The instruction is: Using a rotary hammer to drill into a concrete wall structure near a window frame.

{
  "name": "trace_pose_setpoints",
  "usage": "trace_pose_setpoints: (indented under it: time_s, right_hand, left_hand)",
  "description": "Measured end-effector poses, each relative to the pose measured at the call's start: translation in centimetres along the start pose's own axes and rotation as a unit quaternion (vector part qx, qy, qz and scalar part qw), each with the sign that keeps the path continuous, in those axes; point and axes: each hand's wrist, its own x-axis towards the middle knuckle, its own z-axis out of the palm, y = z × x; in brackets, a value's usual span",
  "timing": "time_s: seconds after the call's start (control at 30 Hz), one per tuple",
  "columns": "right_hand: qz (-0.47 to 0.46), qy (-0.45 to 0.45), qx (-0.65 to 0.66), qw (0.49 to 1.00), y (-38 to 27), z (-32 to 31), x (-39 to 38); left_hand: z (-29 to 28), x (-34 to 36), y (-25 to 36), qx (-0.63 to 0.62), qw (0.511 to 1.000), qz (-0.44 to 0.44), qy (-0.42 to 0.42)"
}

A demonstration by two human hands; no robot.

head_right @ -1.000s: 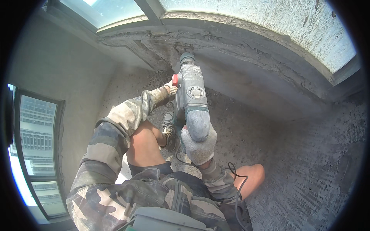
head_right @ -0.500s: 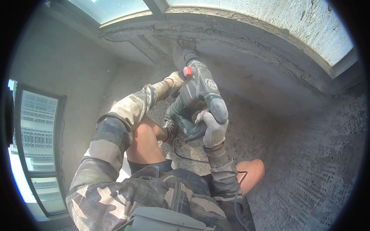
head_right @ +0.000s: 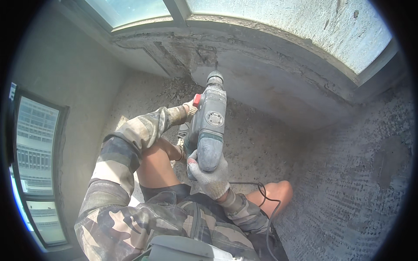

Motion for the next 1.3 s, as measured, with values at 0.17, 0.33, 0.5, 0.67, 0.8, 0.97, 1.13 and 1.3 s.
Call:
trace_pose_setpoints:
  time_s: [0.17, 0.33, 0.5, 0.67, 0.8, 0.97, 1.13, 1.3]
  right_hand:
    - [-0.015, 0.046, -0.087, 0.995, 1.4, 2.2, 2.4]
    - [0.014, 0.029, -0.045, 0.998, 2.0, 1.7, 2.5]
    - [0.001, 0.080, 0.063, 0.995, 0.7, -1.4, 0.4]
    - [0.026, 0.097, 0.082, 0.992, -0.4, -3.0, -0.3]
    - [0.020, 0.111, 0.075, 0.991, -1.2, -2.7, 0.4]
    - [0.033, 0.152, -0.001, 0.988, -1.6, -0.5, 1.2]
    - [0.016, 0.191, -0.023, 0.981, -1.6, 3.6, 2.3]
    - [0.043, 0.246, -0.084, 0.965, -1.5, 8.0, 3.7]
  left_hand:
    - [-2.3, -1.5, 4.6, -0.010, 0.999, -0.039, -0.018]
    - [-3.0, -1.9, 6.8, 0.017, 0.999, -0.035, -0.026]
    - [-1.6, -3.1, 8.7, 0.025, 0.998, -0.042, -0.035]
    - [-0.7, -3.9, 10.5, 0.030, 0.997, -0.033, -0.060]
    - [-0.6, -3.0, 10.4, 0.029, 0.996, -0.014, -0.087]
    - [-1.6, -2.2, 9.7, 0.082, 0.990, 0.013, -0.114]
    - [-2.4, -0.9, 8.6, 0.296, 0.943, 0.063, -0.139]
    - [-2.0, 0.3, 4.6, -0.062, 0.987, 0.061, -0.131]
